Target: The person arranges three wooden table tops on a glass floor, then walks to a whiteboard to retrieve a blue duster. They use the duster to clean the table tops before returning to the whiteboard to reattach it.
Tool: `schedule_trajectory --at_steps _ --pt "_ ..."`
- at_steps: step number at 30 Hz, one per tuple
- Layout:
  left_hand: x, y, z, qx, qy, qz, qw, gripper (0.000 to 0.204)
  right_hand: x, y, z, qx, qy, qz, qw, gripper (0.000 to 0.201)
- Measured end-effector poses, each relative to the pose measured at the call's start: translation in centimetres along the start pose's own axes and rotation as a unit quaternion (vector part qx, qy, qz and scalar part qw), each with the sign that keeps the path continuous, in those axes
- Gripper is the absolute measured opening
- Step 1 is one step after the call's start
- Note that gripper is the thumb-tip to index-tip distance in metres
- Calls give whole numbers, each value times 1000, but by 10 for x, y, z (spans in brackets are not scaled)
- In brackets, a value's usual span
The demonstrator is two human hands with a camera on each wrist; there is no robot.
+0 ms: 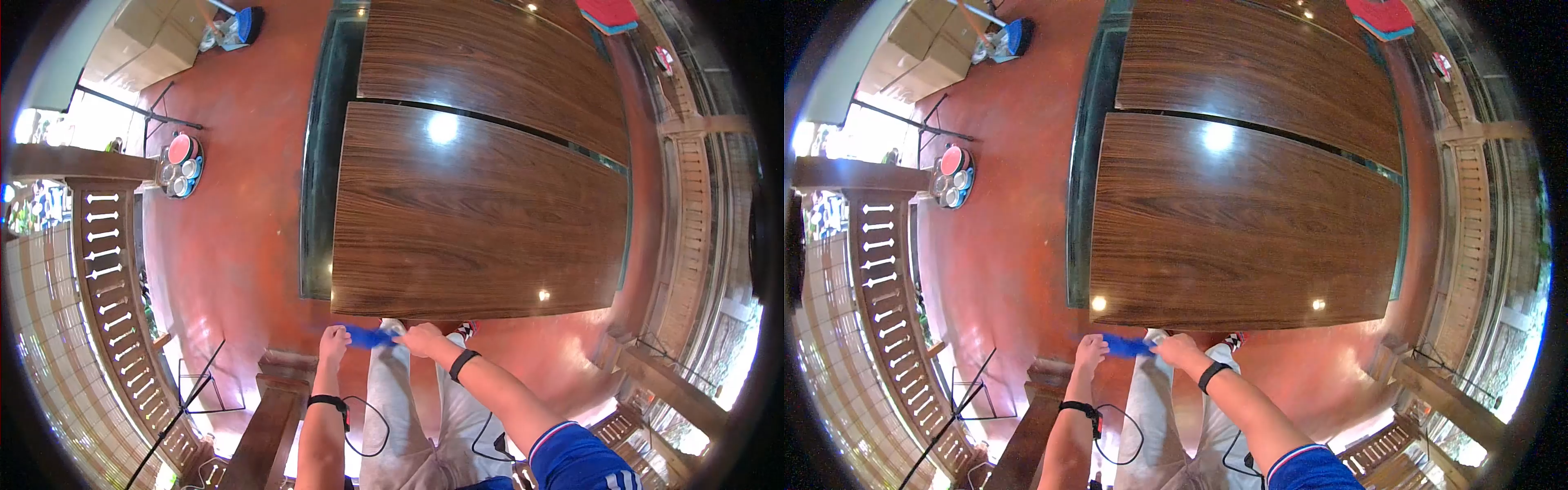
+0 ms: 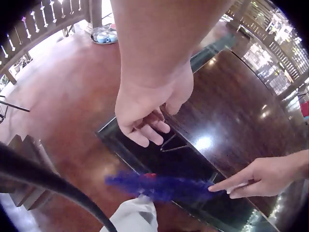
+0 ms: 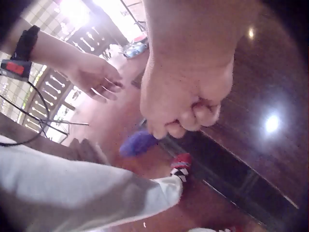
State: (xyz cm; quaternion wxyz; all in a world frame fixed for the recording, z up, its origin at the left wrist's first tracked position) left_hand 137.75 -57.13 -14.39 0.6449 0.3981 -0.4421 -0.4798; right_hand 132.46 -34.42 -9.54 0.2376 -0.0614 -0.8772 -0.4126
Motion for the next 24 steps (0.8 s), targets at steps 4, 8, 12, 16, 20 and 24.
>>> schedule_trajectory --at_steps 4,8,12,16,20,24 --pt "7 0 -2 -54 12 47 997 25 -5 39 33 57 7 41 998 52" --pt "12 12 2 -109 53 96 988 24 47 94 82 26 52 213 975 56" --pt "4 15 -5 -95 76 68 990 29 74 148 166 -147 -78 417 894 47" --pt "-26 29 -22 -57 34 1 998 29 56 206 255 -319 -215 608 694 43" --pt "-70 48 -40 -7 -13 -24 1000 29 -17 240 300 -459 -290 588 600 47" --pt "-115 54 -65 -8 -66 -57 996 27 -77 246 291 -449 -255 457 724 48"
Point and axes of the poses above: each hand's wrist, its own y-axis away from the middle knuckle, its own x-axis out of the back of the hand, z = x × y, the point moved 7 cm from there along -y, towards the middle knuckle, and after that the axes turned 2 degrees about x, right-handed, at the moved point
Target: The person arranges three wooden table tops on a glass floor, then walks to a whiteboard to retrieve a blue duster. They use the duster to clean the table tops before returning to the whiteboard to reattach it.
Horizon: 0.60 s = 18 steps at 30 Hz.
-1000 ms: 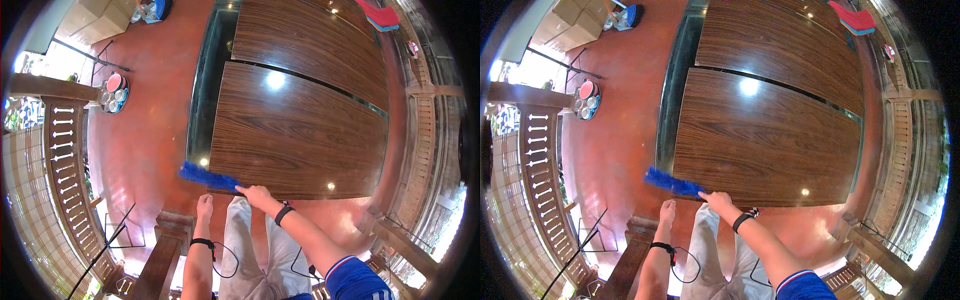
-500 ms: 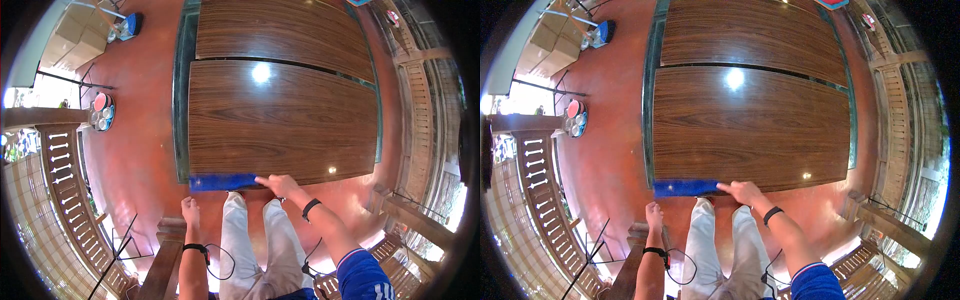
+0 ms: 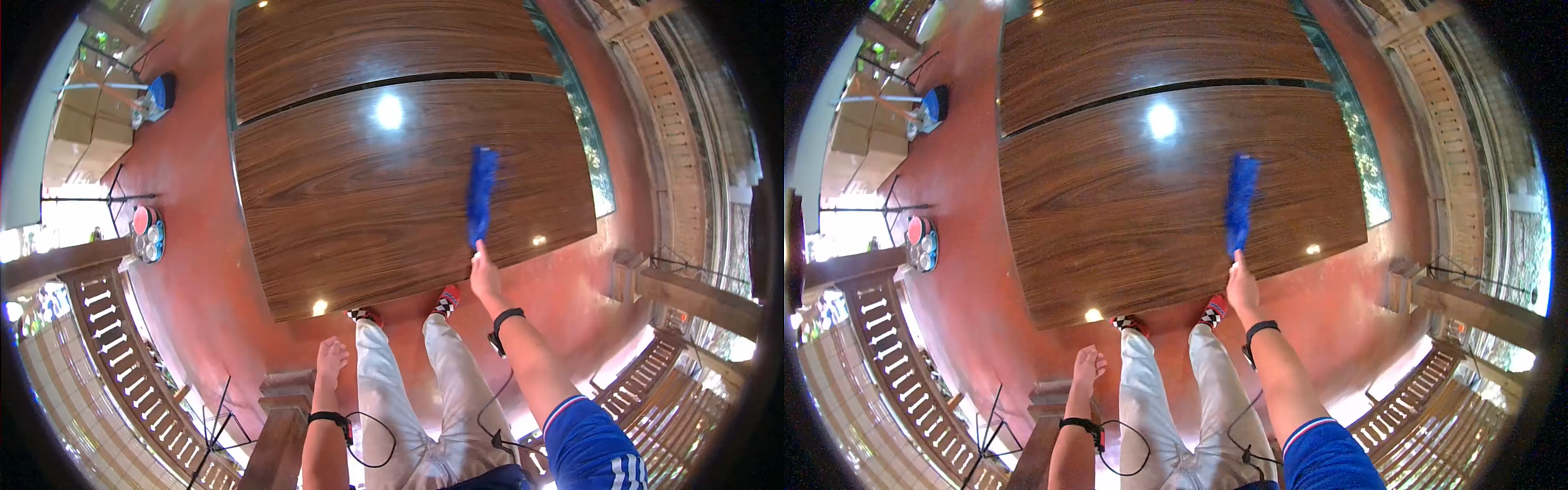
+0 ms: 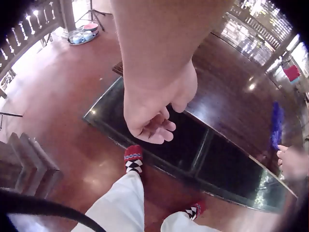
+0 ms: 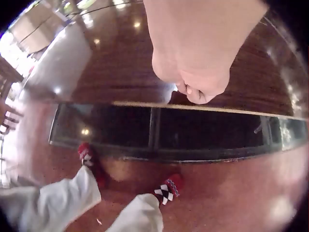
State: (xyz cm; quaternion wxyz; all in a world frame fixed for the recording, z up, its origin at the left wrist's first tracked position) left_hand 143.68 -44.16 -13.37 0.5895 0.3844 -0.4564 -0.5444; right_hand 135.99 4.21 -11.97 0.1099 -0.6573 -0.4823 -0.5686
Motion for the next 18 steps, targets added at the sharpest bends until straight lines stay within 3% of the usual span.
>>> schedule_trajectory --at_steps 2,4,6,8,10,11,13,15,17,18 --pt "-27 2 -2 -2 -15 -28 1000 26 -4 27 -6 47 69 -133 988 50" --pt "-55 8 0 -7 -28 -54 998 27 -8 53 -6 92 53 -233 967 52" --pt "-81 18 8 -30 -70 -59 995 25 -22 73 -3 184 33 -222 957 56" --pt "-105 29 18 -53 -55 -73 994 25 -19 95 -8 175 80 -310 931 54" --pt "-130 41 29 -83 -34 -98 991 27 -21 115 -13 255 7 -310 916 51" --pt "-143 58 44 -117 -94 -98 984 28 -52 125 5 234 13 -305 923 51" --pt "-160 83 67 -211 -208 -98 950 30 -46 135 -5 258 57 -396 879 44" --pt "-171 89 78 -337 -311 -95 884 32 11 158 -27 286 69 -494 818 44" --pt "-182 113 92 -336 -362 -90 865 35 32 175 -20 259 11 -501 826 43" --pt "-192 125 97 -316 -412 -117 846 35 41 180 -14 285 -11 -469 836 44"
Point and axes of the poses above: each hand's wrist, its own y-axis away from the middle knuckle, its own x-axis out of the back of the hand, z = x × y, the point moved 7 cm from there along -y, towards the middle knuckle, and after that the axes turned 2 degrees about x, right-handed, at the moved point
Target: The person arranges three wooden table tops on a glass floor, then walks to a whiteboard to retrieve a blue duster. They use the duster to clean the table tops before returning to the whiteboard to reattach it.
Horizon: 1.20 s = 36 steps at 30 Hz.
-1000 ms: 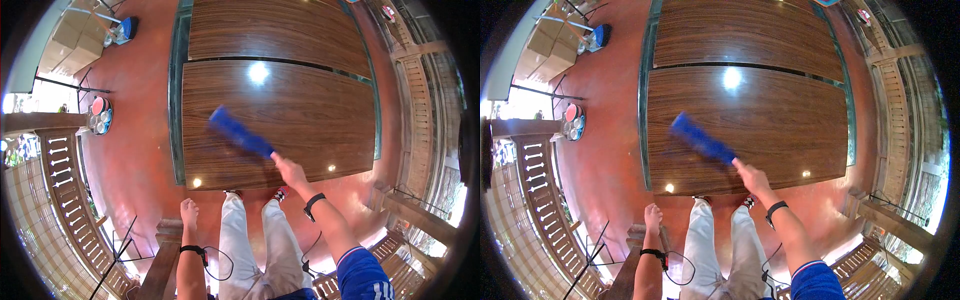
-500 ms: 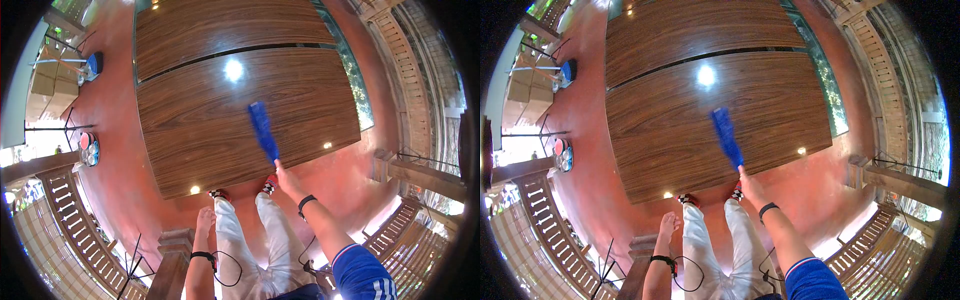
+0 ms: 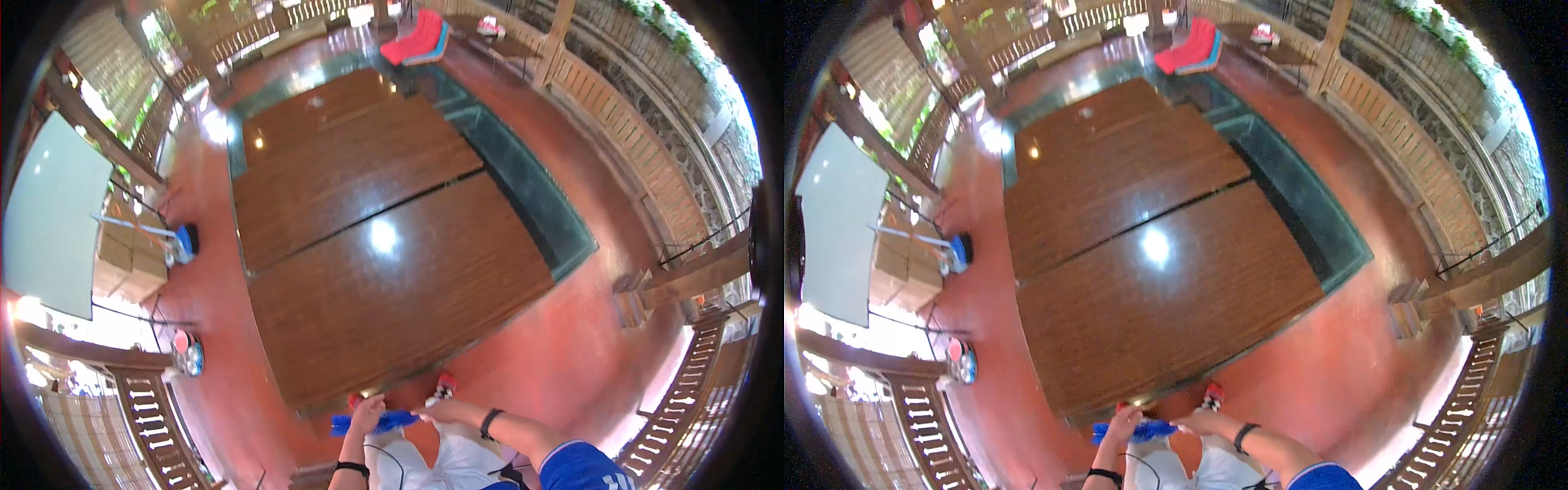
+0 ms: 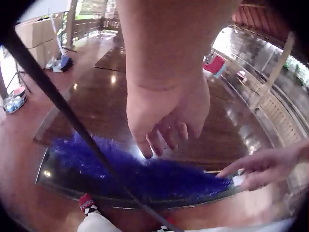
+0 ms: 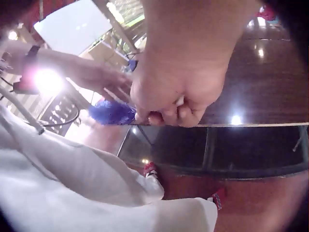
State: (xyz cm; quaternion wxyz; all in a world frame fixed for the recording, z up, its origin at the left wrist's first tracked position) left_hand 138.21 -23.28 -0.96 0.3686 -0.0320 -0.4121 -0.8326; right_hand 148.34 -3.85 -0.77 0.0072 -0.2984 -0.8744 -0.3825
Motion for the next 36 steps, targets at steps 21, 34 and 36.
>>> schedule_trajectory --at_steps 21,34,36 --pt "90 101 116 -243 -29 -100 964 27 105 161 -207 121 -66 220 966 35" --pt "255 285 -152 -123 336 53 932 23 -24 -20 -404 180 -10 -91 979 34" --pt "266 303 -161 -115 151 59 980 28 -22 -45 -415 185 -27 -81 979 33"
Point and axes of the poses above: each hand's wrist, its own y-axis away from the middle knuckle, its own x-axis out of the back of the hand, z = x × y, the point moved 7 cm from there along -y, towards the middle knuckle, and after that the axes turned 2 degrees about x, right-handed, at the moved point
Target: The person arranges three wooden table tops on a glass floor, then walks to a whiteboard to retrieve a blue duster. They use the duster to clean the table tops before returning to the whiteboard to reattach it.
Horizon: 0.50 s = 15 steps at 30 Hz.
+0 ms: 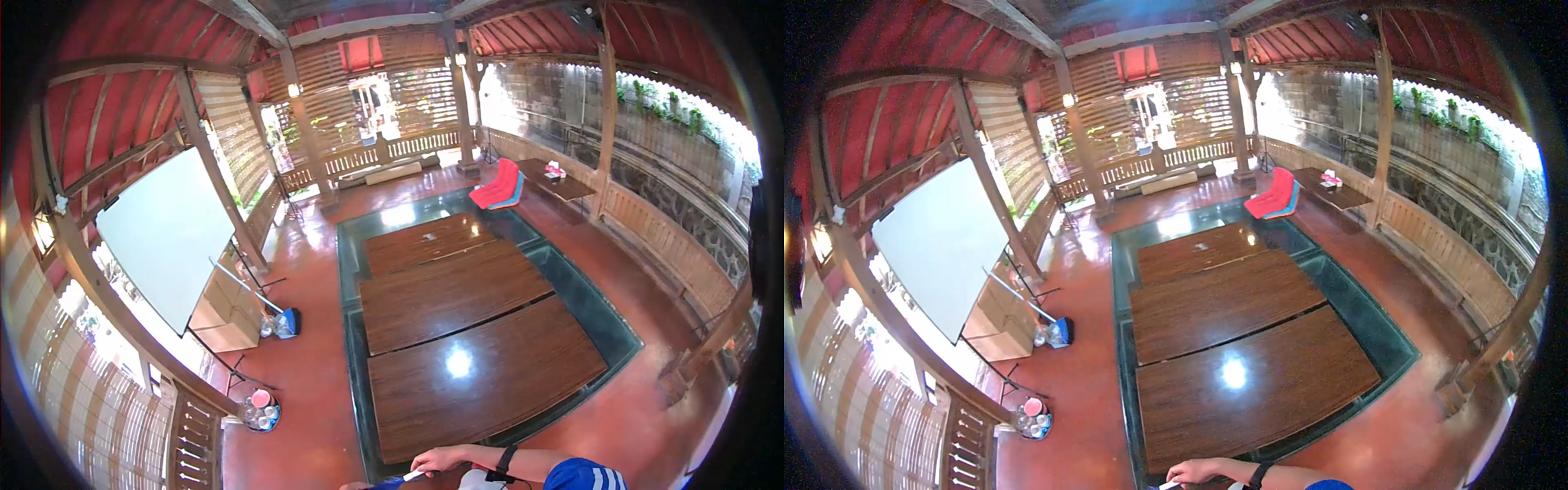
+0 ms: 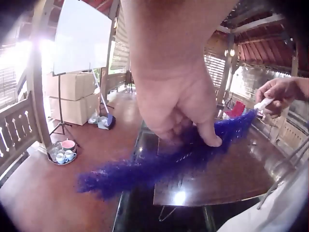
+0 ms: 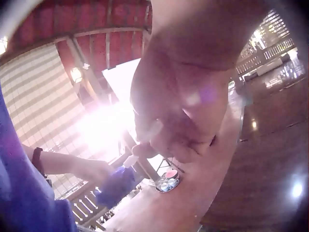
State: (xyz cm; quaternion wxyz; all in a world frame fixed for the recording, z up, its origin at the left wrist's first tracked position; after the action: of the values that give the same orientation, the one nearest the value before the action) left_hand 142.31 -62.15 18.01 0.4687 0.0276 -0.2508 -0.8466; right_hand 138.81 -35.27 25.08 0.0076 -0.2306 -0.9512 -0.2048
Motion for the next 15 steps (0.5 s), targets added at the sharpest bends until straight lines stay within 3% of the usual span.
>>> schedule_trajectory --at_steps 2,3,5,7,8,10,11,14,15 --pt "2 -1 -4 -7 -13 0 1000 31 7 -28 20 10 -49 11 999 34" --pt "1 1 18 -65 -6 13 998 31 20 -19 -13 -7 -48 37 998 31" --pt "8 2 80 -175 4 41 984 32 36 -37 -18 15 -81 48 995 31" --pt "20 -29 88 -162 -34 26 986 30 56 -51 -30 13 -150 55 987 31" --pt "27 -46 94 -157 -54 19 986 29 71 -58 -38 22 -120 64 990 31" --pt "38 -51 144 -118 6 53 992 28 95 -66 -62 37 -64 77 994 31" --pt "48 -51 164 -98 35 70 992 28 101 -78 -59 31 -101 55 993 33" --pt "74 -55 211 -206 -118 86 968 21 121 -99 -95 70 -149 46 985 33" --pt "82 -60 217 -208 -148 91 962 19 125 -102 -111 72 -145 25 986 34"
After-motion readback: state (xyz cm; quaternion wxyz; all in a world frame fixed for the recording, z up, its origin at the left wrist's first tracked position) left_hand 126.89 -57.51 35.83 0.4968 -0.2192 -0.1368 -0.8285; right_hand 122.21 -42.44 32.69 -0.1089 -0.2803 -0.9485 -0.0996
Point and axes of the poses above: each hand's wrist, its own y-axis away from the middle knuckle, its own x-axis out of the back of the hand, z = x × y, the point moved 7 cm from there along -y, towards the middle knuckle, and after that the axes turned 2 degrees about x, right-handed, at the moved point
